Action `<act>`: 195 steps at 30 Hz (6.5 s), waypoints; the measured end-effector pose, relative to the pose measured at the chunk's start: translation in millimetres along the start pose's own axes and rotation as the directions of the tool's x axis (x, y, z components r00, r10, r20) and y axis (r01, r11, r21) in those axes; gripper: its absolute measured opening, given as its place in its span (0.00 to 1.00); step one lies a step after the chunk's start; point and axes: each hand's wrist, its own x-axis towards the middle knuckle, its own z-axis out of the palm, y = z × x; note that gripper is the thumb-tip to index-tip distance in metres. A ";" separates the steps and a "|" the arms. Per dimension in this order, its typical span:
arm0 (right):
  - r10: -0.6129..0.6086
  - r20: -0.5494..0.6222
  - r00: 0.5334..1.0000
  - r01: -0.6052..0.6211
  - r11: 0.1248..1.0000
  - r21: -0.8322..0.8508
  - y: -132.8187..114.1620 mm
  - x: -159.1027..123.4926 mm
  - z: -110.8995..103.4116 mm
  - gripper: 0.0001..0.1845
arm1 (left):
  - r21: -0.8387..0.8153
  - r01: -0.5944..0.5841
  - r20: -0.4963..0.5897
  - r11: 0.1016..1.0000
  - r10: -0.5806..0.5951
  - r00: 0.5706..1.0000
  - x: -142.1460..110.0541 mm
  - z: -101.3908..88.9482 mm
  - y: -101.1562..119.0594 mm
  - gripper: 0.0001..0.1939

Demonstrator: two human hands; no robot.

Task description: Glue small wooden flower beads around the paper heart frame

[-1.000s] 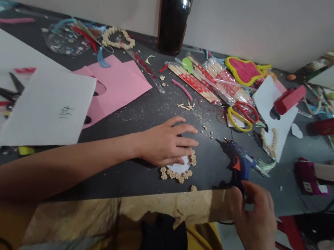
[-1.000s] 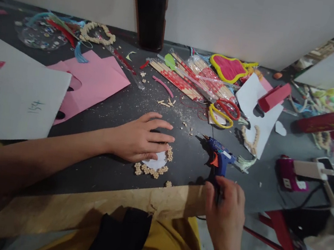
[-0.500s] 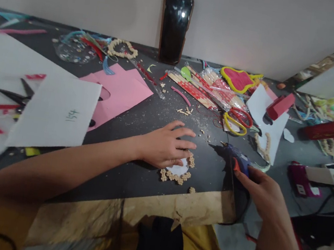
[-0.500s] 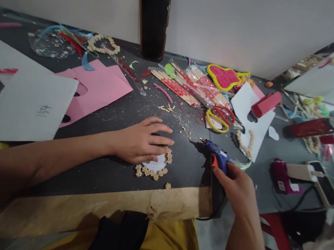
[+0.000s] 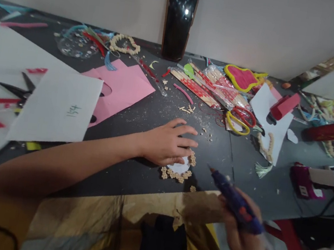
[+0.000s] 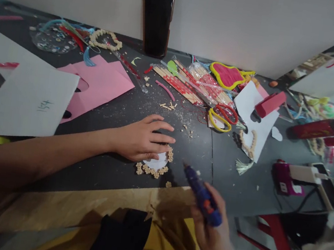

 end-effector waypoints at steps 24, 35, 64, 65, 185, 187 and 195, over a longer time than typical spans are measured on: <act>-0.113 0.091 0.989 0.129 0.972 -0.194 2.5 -9.3 25.0 0.18 | 0.002 -0.018 -0.006 1.000 0.018 1.000 -0.5 0.2 -1.7 0.14; -0.084 0.119 0.989 0.107 0.975 -0.195 0.8 -11.0 22.2 0.18 | -0.001 -0.013 -0.005 1.000 0.013 1.000 -0.7 0.6 -0.8 0.13; -0.070 -0.082 0.994 0.034 0.925 -0.377 10.0 24.1 7.5 0.26 | -0.014 -0.009 0.003 1.000 0.009 1.000 -1.6 0.8 -1.4 0.15; -0.046 -0.115 0.992 -0.006 0.912 -0.411 13.7 35.8 4.3 0.28 | -0.014 -0.008 0.005 1.000 0.008 1.000 -1.5 0.7 -1.3 0.14; 0.074 0.183 0.980 -0.019 0.959 -0.284 -51.3 64.4 55.9 0.16 | -0.029 -0.006 0.001 1.000 0.006 1.000 0.5 -1.9 -1.8 0.14; 0.067 0.184 0.981 -0.011 0.957 -0.290 -50.7 65.0 56.1 0.16 | -0.031 -0.002 0.006 1.000 0.002 1.000 0.4 -1.8 -1.7 0.14; 0.104 0.202 0.974 -0.045 0.960 -0.277 -50.1 65.3 56.6 0.17 | -0.037 -0.005 0.000 0.999 0.005 1.000 0.2 -1.8 -2.1 0.13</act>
